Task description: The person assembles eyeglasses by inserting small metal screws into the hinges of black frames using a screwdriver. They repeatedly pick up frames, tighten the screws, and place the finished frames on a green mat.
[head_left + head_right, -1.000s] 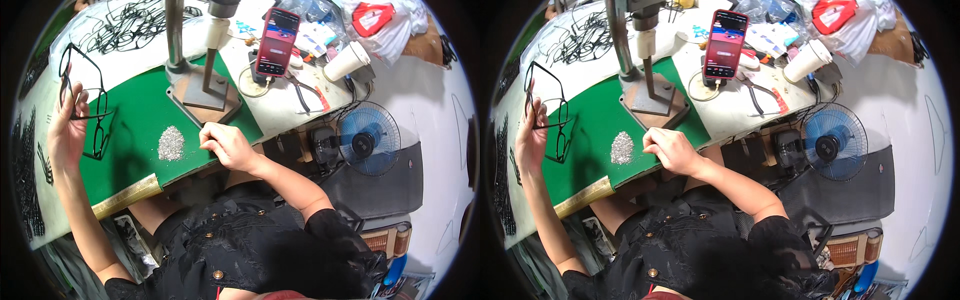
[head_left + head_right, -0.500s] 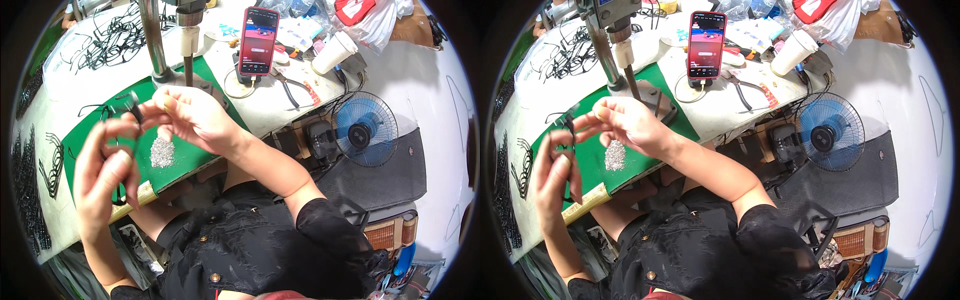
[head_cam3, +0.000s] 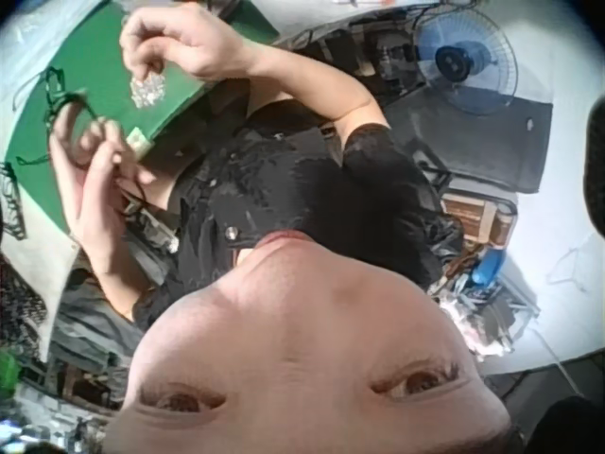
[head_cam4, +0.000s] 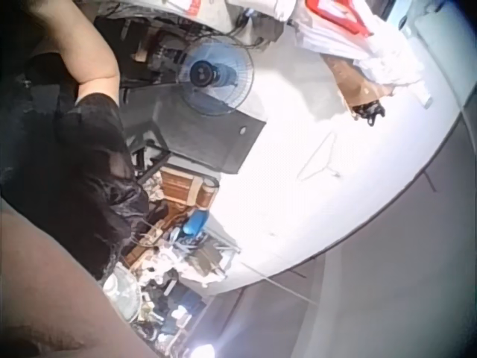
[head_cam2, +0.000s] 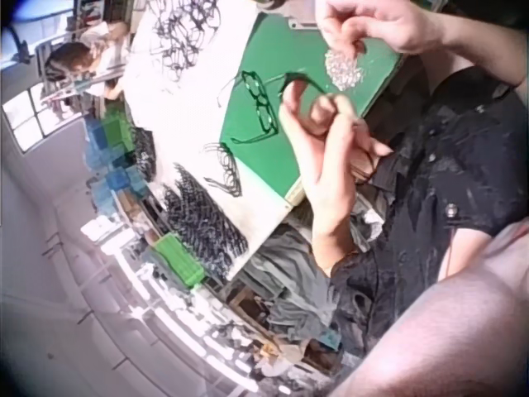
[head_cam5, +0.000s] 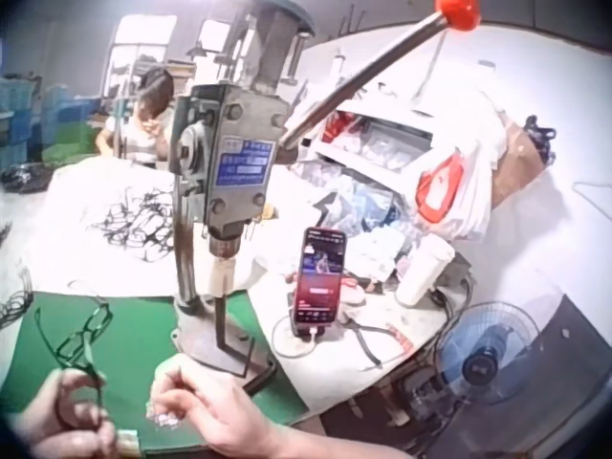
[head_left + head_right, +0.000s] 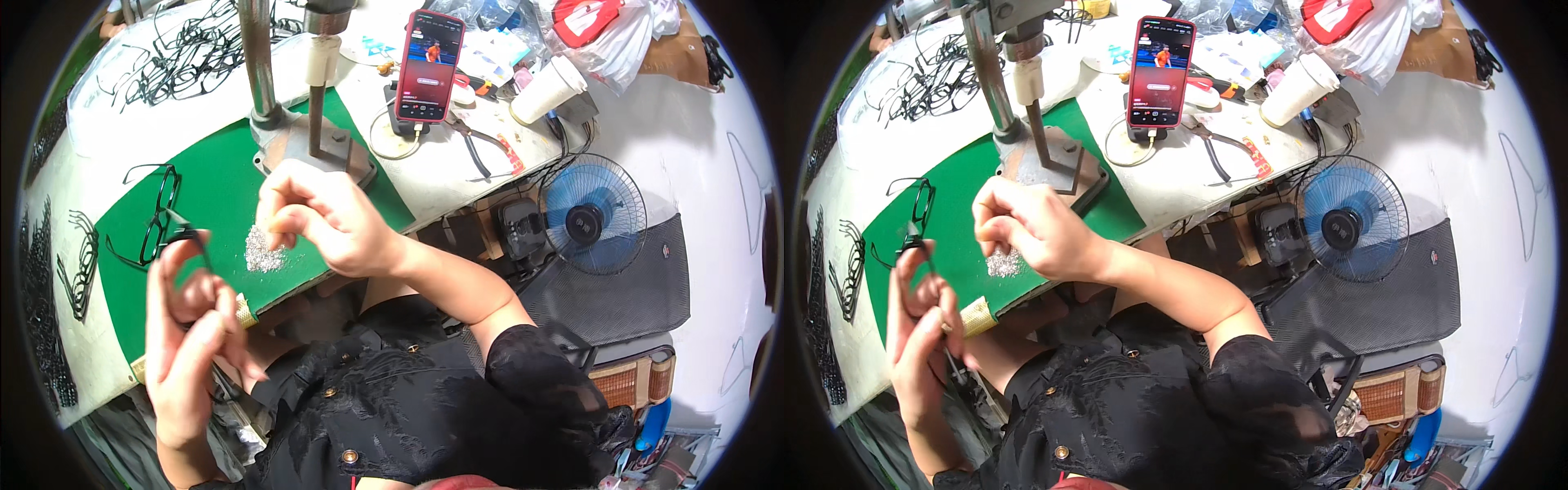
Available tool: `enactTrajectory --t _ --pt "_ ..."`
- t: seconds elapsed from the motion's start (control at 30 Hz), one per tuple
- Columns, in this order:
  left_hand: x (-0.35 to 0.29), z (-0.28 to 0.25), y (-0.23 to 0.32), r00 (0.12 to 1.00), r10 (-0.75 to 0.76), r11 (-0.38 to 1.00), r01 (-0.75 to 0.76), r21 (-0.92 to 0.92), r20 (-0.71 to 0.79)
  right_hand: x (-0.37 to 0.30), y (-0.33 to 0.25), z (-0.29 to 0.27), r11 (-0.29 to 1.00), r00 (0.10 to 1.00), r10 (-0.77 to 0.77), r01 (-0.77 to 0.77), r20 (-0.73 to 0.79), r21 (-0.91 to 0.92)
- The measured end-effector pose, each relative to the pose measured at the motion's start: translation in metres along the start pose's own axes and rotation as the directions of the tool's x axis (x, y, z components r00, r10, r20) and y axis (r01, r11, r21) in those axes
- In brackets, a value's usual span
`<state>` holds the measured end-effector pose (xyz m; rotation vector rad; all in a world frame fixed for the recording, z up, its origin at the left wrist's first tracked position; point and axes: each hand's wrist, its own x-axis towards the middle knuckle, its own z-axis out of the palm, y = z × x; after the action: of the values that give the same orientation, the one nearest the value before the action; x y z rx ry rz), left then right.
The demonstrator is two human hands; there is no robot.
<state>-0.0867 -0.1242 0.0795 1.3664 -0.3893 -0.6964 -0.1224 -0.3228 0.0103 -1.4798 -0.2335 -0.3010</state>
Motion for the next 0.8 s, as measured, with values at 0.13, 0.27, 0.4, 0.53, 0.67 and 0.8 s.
enactTrajectory --t 0.13,0.27,0.4,0.53,0.67,0.8 --pt "-0.006 0.008 -0.009 0.967 -0.174 0.959 0.21 -0.192 0.188 -0.017 -0.003 -0.008 0.982 0.99 -0.138 0.14 0.025 -0.129" --pt "0.0 0.009 -0.019 0.899 -0.214 0.907 0.328 -0.265 0.383 -0.025 -0.006 -0.014 0.895 0.957 -0.288 0.281 0.031 -0.347" --pt "0.005 0.016 -0.03 0.841 -0.17 0.875 0.368 -0.314 0.514 -0.034 -0.002 -0.02 0.875 0.948 -0.317 0.295 0.006 -0.384" --pt "0.006 0.016 -0.038 0.839 -0.166 0.882 0.361 -0.303 0.518 -0.037 0.003 -0.022 0.873 0.951 -0.31 0.287 0.005 -0.396" --pt "0.004 0.018 -0.039 0.853 -0.157 0.913 0.318 -0.257 0.497 -0.038 0.001 -0.022 0.881 0.953 -0.302 0.27 -0.025 -0.388" --pt "0.004 0.018 -0.041 0.86 -0.177 0.922 0.316 -0.226 0.479 -0.039 0.0 -0.024 0.861 0.955 -0.297 0.256 -0.026 -0.439"
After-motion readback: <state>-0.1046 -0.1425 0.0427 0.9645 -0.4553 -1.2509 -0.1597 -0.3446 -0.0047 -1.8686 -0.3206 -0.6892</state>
